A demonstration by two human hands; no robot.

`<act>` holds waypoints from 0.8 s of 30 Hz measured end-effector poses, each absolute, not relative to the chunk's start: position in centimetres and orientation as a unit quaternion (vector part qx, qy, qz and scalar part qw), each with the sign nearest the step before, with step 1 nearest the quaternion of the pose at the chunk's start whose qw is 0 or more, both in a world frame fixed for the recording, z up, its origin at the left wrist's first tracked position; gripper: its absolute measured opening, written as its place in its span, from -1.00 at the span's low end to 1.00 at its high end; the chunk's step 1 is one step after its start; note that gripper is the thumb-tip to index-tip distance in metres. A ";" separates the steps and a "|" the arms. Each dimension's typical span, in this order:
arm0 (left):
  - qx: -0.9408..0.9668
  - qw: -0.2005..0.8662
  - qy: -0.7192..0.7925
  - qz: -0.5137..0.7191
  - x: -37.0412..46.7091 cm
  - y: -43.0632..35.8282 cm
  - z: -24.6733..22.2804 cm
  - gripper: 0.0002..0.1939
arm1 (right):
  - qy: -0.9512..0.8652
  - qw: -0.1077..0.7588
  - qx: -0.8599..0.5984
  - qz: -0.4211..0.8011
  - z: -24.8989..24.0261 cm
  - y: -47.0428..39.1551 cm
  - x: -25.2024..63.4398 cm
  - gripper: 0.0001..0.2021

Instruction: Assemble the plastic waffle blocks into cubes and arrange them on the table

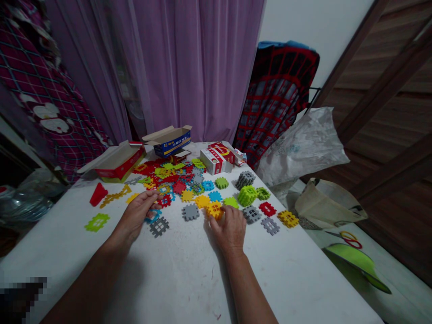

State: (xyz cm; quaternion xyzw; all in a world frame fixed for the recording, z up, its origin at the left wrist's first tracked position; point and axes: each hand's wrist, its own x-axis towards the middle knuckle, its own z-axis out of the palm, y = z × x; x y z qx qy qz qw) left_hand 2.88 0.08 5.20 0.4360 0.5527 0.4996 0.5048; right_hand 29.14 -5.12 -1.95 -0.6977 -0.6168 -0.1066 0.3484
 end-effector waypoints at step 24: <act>0.517 0.147 0.715 0.446 -5.6 3.1 0.7 -0.83 | -0.791 0.407 -0.456 0.021 -1.5 -7.2 23.2 -0.78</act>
